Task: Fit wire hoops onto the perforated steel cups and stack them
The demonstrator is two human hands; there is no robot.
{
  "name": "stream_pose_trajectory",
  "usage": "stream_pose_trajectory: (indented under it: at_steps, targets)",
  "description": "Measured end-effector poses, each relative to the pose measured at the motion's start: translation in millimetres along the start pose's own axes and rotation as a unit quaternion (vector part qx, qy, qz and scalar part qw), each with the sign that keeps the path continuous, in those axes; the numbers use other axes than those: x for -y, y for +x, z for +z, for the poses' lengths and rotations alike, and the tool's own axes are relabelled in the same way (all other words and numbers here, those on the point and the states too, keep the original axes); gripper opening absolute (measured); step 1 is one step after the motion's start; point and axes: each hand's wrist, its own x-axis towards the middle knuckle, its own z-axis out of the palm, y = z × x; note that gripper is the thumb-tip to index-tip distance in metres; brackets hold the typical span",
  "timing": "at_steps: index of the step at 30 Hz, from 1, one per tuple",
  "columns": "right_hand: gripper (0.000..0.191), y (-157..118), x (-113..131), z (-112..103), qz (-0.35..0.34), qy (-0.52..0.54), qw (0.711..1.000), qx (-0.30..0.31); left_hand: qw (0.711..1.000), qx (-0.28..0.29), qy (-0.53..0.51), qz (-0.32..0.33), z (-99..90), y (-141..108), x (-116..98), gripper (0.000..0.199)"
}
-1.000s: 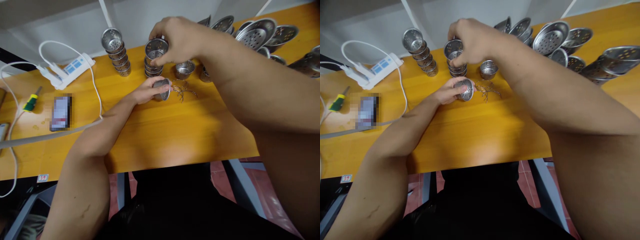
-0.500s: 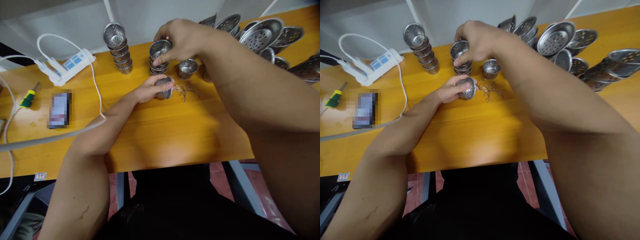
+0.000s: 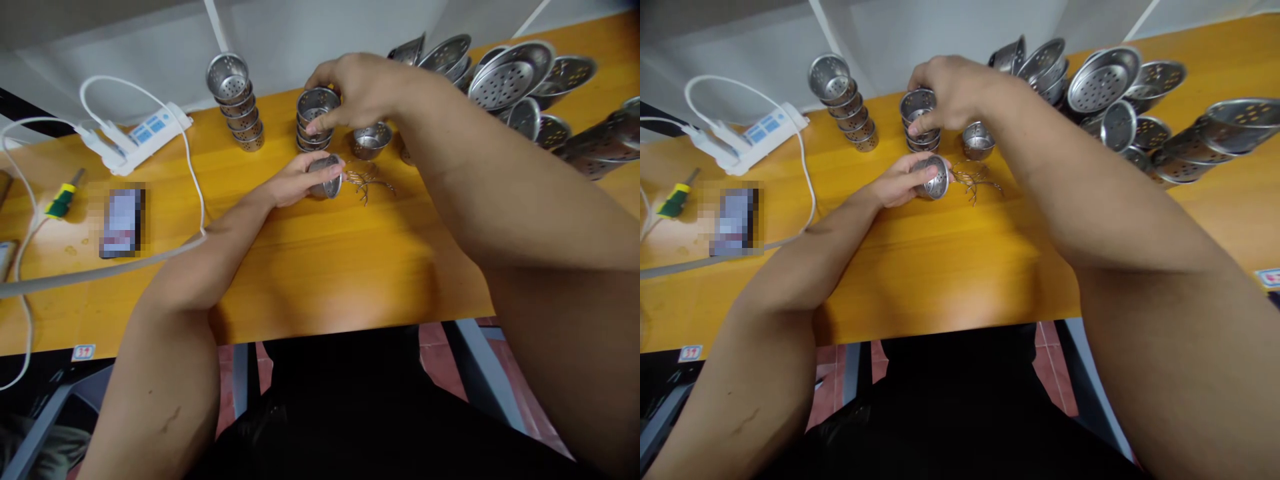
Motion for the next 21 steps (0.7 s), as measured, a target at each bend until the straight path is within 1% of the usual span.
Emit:
stream_pose_trajectory:
  at_steps: [2, 3, 4, 5, 6, 7, 8, 9, 10, 11, 12, 13, 15, 17, 18, 19, 21]
  targets:
    - [0.074, 0, 1, 0, -0.004, 0.002, 1.000, 0.006, 1.000, -0.001, -0.004, 0.001, 0.9, -2, -2, 0.092]
    - [0.076, -1, 0, 1, -0.009, 0.009, 1.000, 0.006, 1.000, -0.005, -0.010, -0.001, 1.0, -2, -2, 0.092]
    - [0.083, -3, -2, 2, -0.018, 0.021, 1.000, 0.000, 1.000, -0.009, -0.018, -0.005, 0.8, -2, -2, 0.092]
    - [0.090, -6, -4, 4, -0.031, 0.036, 0.999, -0.016, 1.000, -0.012, -0.027, -0.011, 0.3, -2, -1, 0.092]
    - [0.092, -12, -7, 7, -0.047, 0.051, 0.996, -0.049, 0.999, -0.012, -0.036, -0.018, -0.5, -1, 0, 0.093]
    - [0.088, -20, -11, 10, -0.068, 0.066, 0.991, -0.096, 0.999, -0.009, -0.044, -0.027, -1.4, 1, 1, 0.095]
    - [0.074, -31, -14, 14, -0.087, 0.080, 0.981, -0.156, 0.998, -0.009, -0.054, -0.035, -2.5, 3, 2, 0.098]
    - [0.054, -43, -18, 18, -0.107, 0.090, 0.966, -0.218, 0.997, -0.013, -0.065, -0.045, -3.5, 5, 3, 0.101]
    - [0.040, -57, -20, 24, -0.128, 0.101, 0.949, -0.268, 0.995, -0.013, -0.078, -0.057, -4.5, 7, 4, 0.104]
    - [0.033, -71, -23, 30, -0.148, 0.106, 0.941, -0.286, 0.993, -0.012, -0.092, -0.068, -5.4, 9, 4, 0.107]
    - [0.030, -85, -24, 38, -0.169, 0.102, 0.942, -0.271, 0.992, -0.008, -0.105, -0.076, -6.3, 11, 4, 0.108]
    - [0.030, -98, -25, 47, -0.195, 0.096, 0.951, -0.219, 0.990, -0.004, -0.115, -0.082, -7.2, 12, 4, 0.109]
    - [0.033, -116, -26, 67, -0.238, 0.101, 0.957, -0.128, 0.988, 0.013, -0.127, -0.088, -9.3, 14, 5, 0.108]
    - [0.040, -124, -27, 87, -0.240, 0.078, 0.964, -0.077, 0.988, 0.020, -0.127, -0.085, -11.4, 14, 8, 0.105]
    - [0.042, -125, -28, 96, -0.235, 0.058, 0.968, -0.061, 0.989, 0.026, -0.119, -0.085, -12.2, 14, 10, 0.102]
    - [0.043, -124, -29, 102, -0.225, 0.037, 0.972, -0.050, 0.990, 0.033, -0.106, -0.084, -12.6, 15, 12, 0.101]
    - [0.040, -121, -31, 108, -0.207, 0.011, 0.978, -0.037, 0.993, 0.038, -0.070, -0.085, -11.6, 15, 15, 0.103]
